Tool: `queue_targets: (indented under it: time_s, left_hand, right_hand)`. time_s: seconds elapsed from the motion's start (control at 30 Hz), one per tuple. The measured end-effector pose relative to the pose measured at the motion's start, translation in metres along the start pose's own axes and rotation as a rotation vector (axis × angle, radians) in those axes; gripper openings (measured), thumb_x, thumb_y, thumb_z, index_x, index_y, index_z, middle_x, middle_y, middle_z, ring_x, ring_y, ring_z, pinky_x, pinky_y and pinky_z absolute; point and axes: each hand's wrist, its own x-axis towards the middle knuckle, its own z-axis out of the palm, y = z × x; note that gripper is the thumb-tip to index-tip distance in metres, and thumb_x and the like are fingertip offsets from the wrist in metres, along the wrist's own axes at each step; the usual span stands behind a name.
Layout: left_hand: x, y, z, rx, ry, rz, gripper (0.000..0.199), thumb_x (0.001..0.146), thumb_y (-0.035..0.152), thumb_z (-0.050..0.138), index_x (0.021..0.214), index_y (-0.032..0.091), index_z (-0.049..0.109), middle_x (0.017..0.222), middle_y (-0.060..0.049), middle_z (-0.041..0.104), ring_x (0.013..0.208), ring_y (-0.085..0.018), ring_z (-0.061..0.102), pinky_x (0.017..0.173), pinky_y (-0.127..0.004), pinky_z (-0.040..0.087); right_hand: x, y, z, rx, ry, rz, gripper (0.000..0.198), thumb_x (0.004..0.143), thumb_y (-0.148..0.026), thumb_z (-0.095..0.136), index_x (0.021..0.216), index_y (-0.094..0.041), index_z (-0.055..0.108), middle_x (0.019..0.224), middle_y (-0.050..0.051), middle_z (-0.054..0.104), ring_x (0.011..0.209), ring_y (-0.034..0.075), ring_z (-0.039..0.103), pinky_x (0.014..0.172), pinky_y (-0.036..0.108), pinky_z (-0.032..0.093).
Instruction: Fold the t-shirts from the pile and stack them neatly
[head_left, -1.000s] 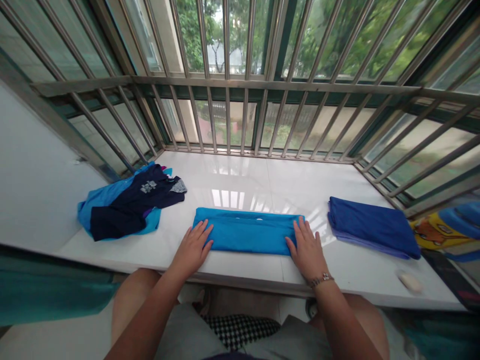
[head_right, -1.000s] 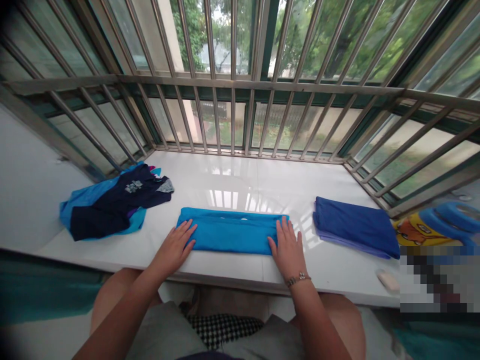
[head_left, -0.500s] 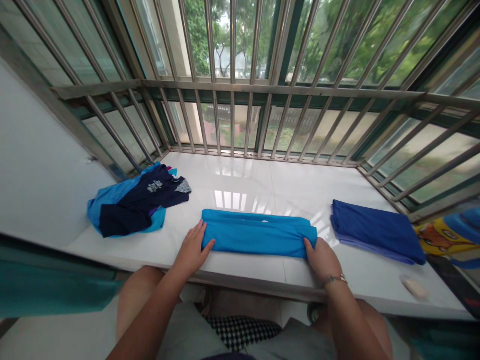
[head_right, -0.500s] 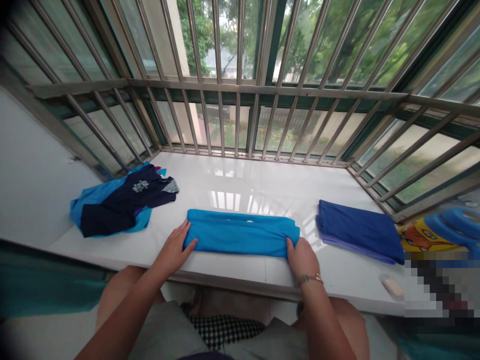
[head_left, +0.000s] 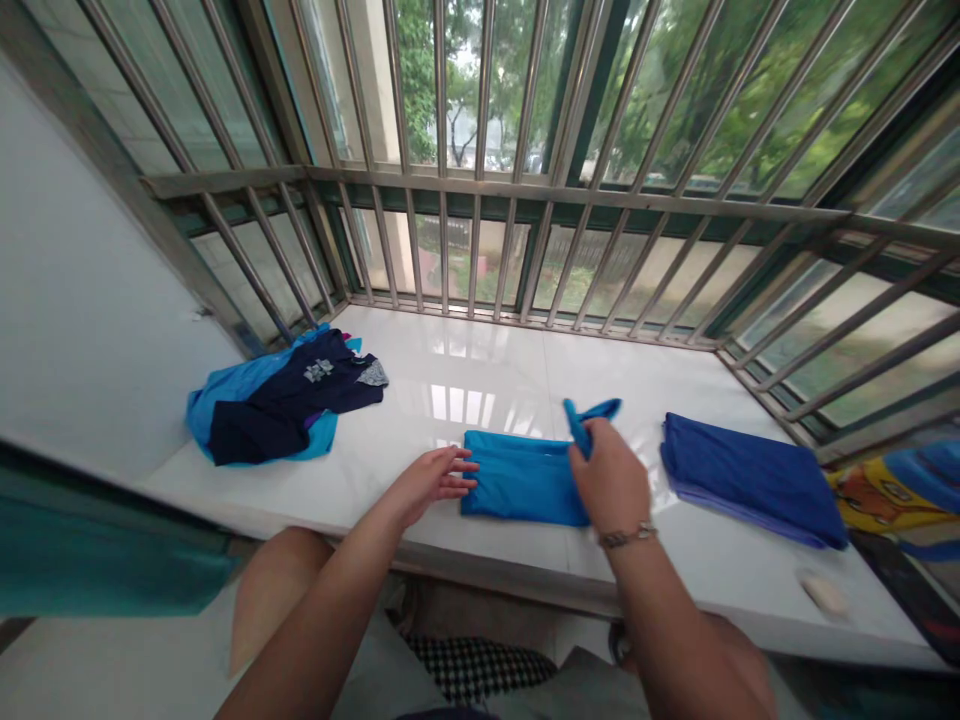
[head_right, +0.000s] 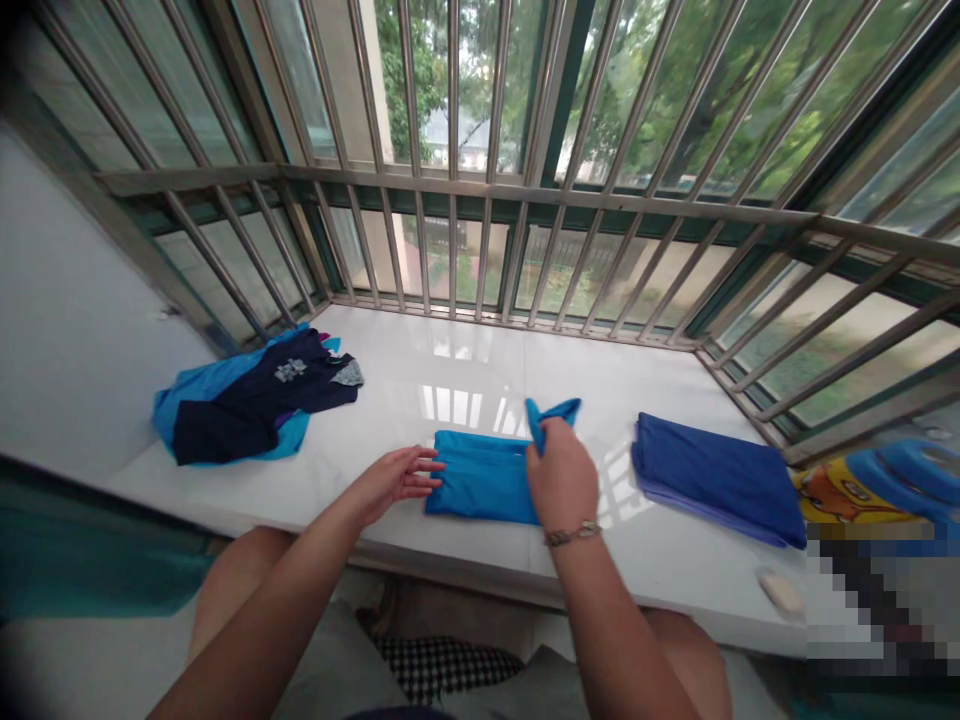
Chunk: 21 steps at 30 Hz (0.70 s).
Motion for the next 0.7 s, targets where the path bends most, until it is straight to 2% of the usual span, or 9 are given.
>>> queue_targets:
  time_s: [0.1, 0.2, 0.27, 0.37, 0.5, 0.57, 0.63, 0.7]
  left_hand:
    - [0.019, 0.005, 0.005, -0.077, 0.007, -0.051, 0.061, 0.09, 0.074, 0.074, 0.108, 0.016, 0.071, 0.106, -0.015, 0.081, 0.089, -0.024, 0.078, 0.082, -0.036, 0.062]
    - [0.034, 0.001, 0.003, 0.028, 0.075, -0.013, 0.057, 0.083, 0.072, 0.082, 0.09, 0.017, 0.068, 0.078, -0.004, 0.071, 0.068, -0.016, 0.066, 0.065, -0.027, 0.052]
    - [0.04, -0.006, 0.001, 0.13, 0.121, 0.013, 0.053, 0.079, 0.066, 0.086, 0.087, 0.017, 0.068, 0.074, -0.001, 0.068, 0.065, -0.014, 0.061, 0.061, -0.026, 0.046]
    - [0.046, -0.013, -0.005, 0.198, 0.157, 0.023, 0.046, 0.083, 0.061, 0.082, 0.088, 0.016, 0.071, 0.076, -0.003, 0.071, 0.069, -0.016, 0.063, 0.065, -0.028, 0.049]
    - [0.051, -0.012, -0.016, 0.3, 0.244, 0.061, 0.03, 0.085, 0.048, 0.081, 0.089, 0.018, 0.077, 0.085, -0.005, 0.078, 0.081, -0.021, 0.071, 0.073, -0.03, 0.054]
    - [0.053, -0.011, -0.023, 0.346, 0.301, 0.066, 0.023, 0.082, 0.039, 0.084, 0.092, 0.019, 0.079, 0.082, -0.004, 0.078, 0.08, -0.022, 0.073, 0.072, -0.031, 0.055]
    - [0.053, -0.012, -0.028, 0.368, 0.331, 0.057, 0.02, 0.08, 0.033, 0.085, 0.093, 0.019, 0.078, 0.077, -0.004, 0.076, 0.073, -0.022, 0.073, 0.068, -0.032, 0.057]
    - [0.052, -0.014, -0.031, 0.37, 0.333, 0.054, 0.019, 0.078, 0.027, 0.087, 0.09, 0.018, 0.076, 0.073, -0.003, 0.075, 0.068, -0.022, 0.073, 0.064, -0.032, 0.058]
  right_hand:
    - [-0.029, -0.072, 0.043, -0.031, -0.108, -0.324, 0.015, 0.102, -0.014, 0.057, 0.108, -0.021, 0.068, 0.113, 0.013, 0.075, 0.102, 0.027, 0.068, 0.085, 0.036, 0.051]
    - [-0.059, -0.104, 0.091, -0.005, -0.194, -0.516, 0.018, 0.106, -0.016, 0.055, 0.112, -0.022, 0.071, 0.132, 0.014, 0.074, 0.112, 0.029, 0.068, 0.091, 0.042, 0.055]
    - [-0.074, -0.104, 0.116, 0.055, -0.179, -0.558, 0.02, 0.106, -0.016, 0.056, 0.117, -0.02, 0.072, 0.144, 0.016, 0.07, 0.121, 0.03, 0.068, 0.097, 0.045, 0.057]
    - [-0.088, -0.089, 0.137, 0.167, -0.12, -0.588, 0.022, 0.103, -0.018, 0.061, 0.123, -0.02, 0.072, 0.153, 0.015, 0.066, 0.135, 0.031, 0.064, 0.108, 0.048, 0.055]
    - [-0.095, -0.067, 0.143, 0.25, -0.093, -0.645, 0.041, 0.099, -0.027, 0.071, 0.139, -0.022, 0.068, 0.164, 0.014, 0.056, 0.146, 0.035, 0.056, 0.121, 0.057, 0.047]
    - [-0.097, -0.063, 0.141, 0.294, -0.092, -0.656, 0.043, 0.1, -0.027, 0.07, 0.143, -0.023, 0.067, 0.162, 0.015, 0.057, 0.146, 0.034, 0.057, 0.122, 0.058, 0.045]
    - [-0.096, -0.065, 0.138, 0.36, -0.087, -0.598, 0.041, 0.103, -0.03, 0.065, 0.143, -0.023, 0.066, 0.155, 0.016, 0.063, 0.14, 0.032, 0.061, 0.119, 0.054, 0.048]
    - [-0.092, -0.073, 0.135, 0.384, -0.074, -0.45, 0.04, 0.107, -0.036, 0.061, 0.143, -0.019, 0.065, 0.142, 0.018, 0.07, 0.129, 0.031, 0.066, 0.111, 0.05, 0.053]
